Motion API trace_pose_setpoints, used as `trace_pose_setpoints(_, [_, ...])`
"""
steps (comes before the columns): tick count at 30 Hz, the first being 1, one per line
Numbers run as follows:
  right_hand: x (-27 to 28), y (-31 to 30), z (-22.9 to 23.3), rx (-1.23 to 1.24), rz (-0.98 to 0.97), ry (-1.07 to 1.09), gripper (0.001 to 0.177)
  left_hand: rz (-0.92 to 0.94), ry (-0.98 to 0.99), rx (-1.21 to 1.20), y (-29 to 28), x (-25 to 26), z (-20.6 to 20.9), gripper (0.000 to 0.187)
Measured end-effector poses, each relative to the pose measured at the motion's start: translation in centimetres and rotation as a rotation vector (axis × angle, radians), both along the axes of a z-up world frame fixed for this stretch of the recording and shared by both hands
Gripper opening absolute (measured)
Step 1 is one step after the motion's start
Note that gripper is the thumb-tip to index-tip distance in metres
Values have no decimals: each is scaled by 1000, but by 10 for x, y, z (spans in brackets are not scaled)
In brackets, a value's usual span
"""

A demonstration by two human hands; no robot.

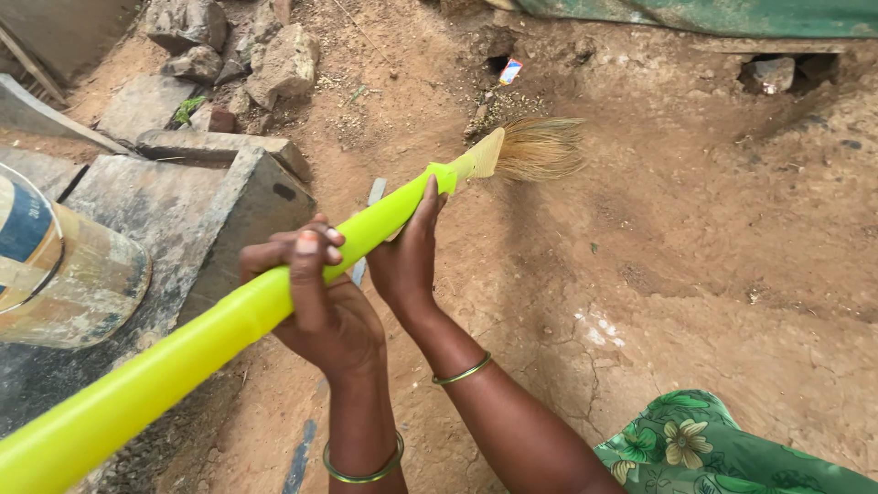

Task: The person sweeps dirt on a dry, cracked ground using a broom with a yellow handle, pushing the debris into a small pile.

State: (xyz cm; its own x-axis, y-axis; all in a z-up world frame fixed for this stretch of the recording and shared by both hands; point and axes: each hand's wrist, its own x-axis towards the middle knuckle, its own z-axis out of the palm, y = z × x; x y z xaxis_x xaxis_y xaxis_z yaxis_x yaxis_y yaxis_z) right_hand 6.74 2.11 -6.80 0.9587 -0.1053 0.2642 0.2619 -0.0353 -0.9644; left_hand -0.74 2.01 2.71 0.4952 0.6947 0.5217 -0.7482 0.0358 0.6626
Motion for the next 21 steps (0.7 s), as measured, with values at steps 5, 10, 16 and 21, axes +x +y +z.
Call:
trace_pose_setpoints(5, [16,-1,-5,-51,1,5,110,-2,71,106,-1,1,-8,15])
trace_pose_setpoints(10, [38,-2,-29,25,77,53,102,63,174,317,-5,6,-21,12])
trace_pose_setpoints(16, [88,0,-80,953,403,245,69,104,387,575,-24,26,-50,16])
trace_pose_setpoints(21, [101,-2,-80,669,449,78,55,114,398,563,-24,31,-65,21])
